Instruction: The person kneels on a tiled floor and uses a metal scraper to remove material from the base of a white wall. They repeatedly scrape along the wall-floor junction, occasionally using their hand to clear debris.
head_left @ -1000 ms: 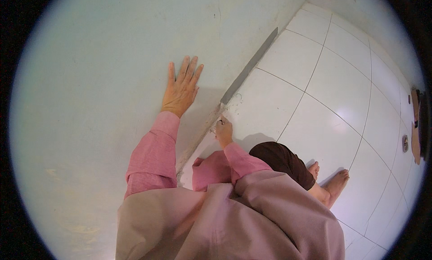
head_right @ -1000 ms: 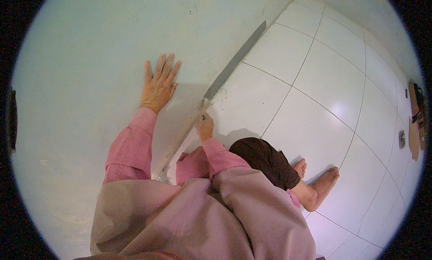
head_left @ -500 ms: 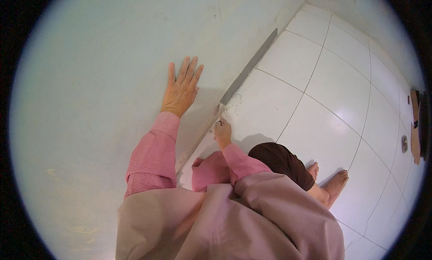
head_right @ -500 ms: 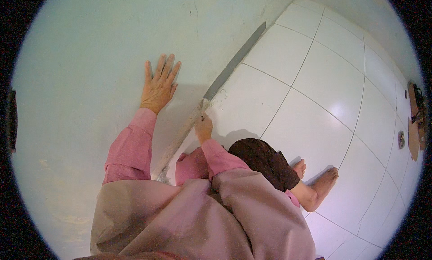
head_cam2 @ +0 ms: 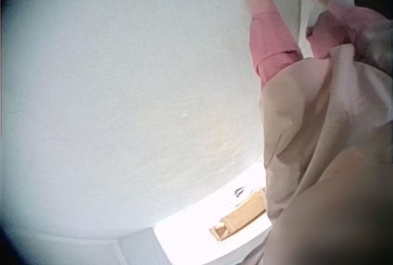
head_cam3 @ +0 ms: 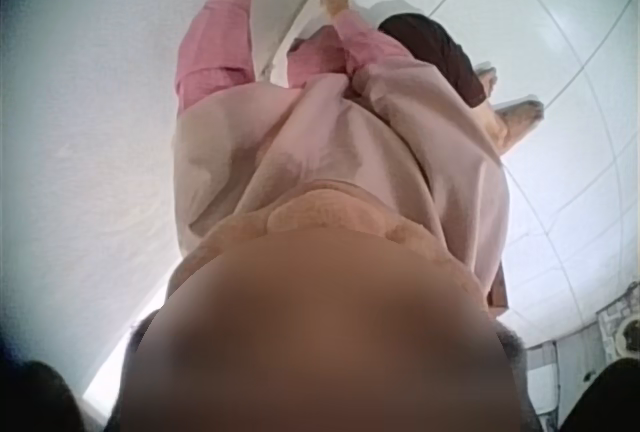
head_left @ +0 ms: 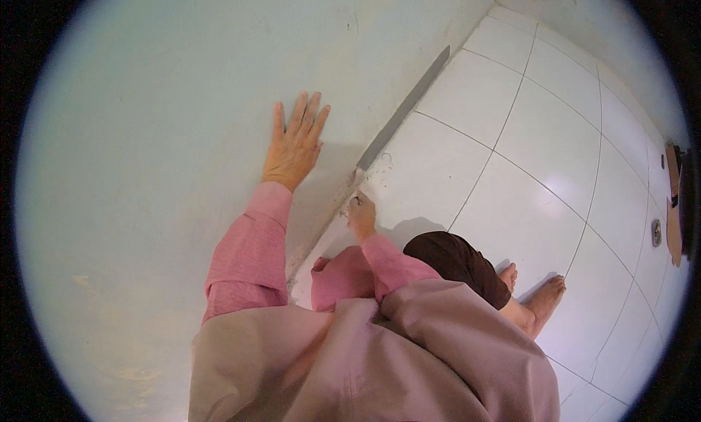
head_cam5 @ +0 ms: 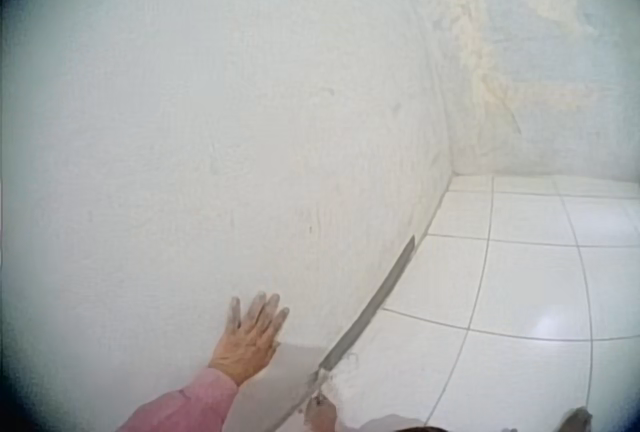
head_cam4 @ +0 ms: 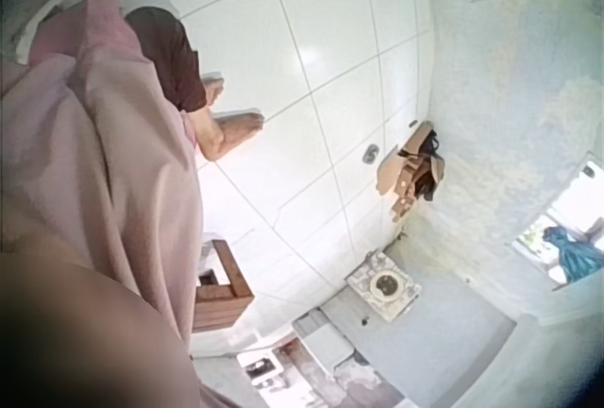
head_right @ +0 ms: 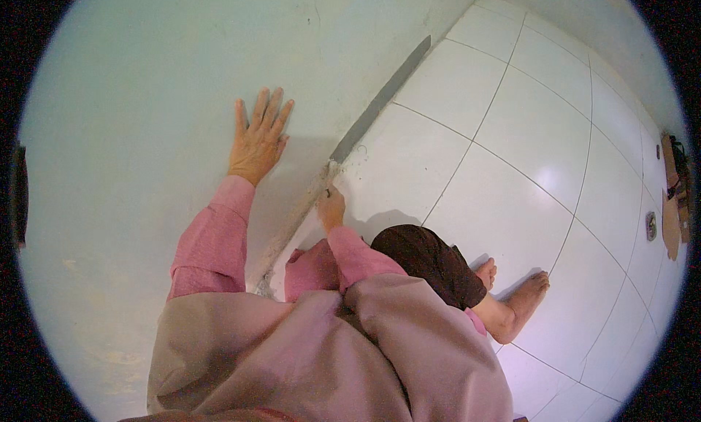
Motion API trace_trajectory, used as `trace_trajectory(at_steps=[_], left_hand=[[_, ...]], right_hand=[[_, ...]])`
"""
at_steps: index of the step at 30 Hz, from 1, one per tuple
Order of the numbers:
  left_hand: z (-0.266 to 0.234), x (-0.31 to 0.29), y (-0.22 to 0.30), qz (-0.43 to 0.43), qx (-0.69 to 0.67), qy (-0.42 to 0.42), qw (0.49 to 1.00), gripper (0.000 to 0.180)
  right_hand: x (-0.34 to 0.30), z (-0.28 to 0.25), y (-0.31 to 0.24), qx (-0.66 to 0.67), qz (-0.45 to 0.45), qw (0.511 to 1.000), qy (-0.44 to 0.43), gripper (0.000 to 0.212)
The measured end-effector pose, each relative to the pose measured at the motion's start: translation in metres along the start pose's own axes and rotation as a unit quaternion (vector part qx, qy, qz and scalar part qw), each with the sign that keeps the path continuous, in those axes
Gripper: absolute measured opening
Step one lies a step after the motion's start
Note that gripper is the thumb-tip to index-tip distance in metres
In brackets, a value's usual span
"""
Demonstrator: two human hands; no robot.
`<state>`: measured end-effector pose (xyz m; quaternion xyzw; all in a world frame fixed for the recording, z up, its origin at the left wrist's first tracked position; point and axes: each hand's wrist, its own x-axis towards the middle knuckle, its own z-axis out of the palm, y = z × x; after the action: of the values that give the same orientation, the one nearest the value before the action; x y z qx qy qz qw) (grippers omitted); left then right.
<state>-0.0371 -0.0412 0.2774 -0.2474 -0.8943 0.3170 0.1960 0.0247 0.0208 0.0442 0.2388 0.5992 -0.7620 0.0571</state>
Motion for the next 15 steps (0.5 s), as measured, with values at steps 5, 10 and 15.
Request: trace_trajectory(at_steps=[5,10,15], left_hand=[[0.004,0.002,0.004,0.004,-0.003,-0.002,1.000,0.071],[0.011,0.003,0.010,0.003,-0.013,-0.002,1.000,0.074],[0.019,0.004,0.023,0.011,-0.014,-0.058,0.998,0.076]], right_hand=[[-0.001,-0.001,-0.006,0.068,0.006,0.998,-0.002,0.048],[0.001,0.000,-0.008,-0.009,-0.014,1.000,0.005,0.040],[-0.008,-0.001,-0.015,0.052,0.048,0.997,0.008,0.036]])
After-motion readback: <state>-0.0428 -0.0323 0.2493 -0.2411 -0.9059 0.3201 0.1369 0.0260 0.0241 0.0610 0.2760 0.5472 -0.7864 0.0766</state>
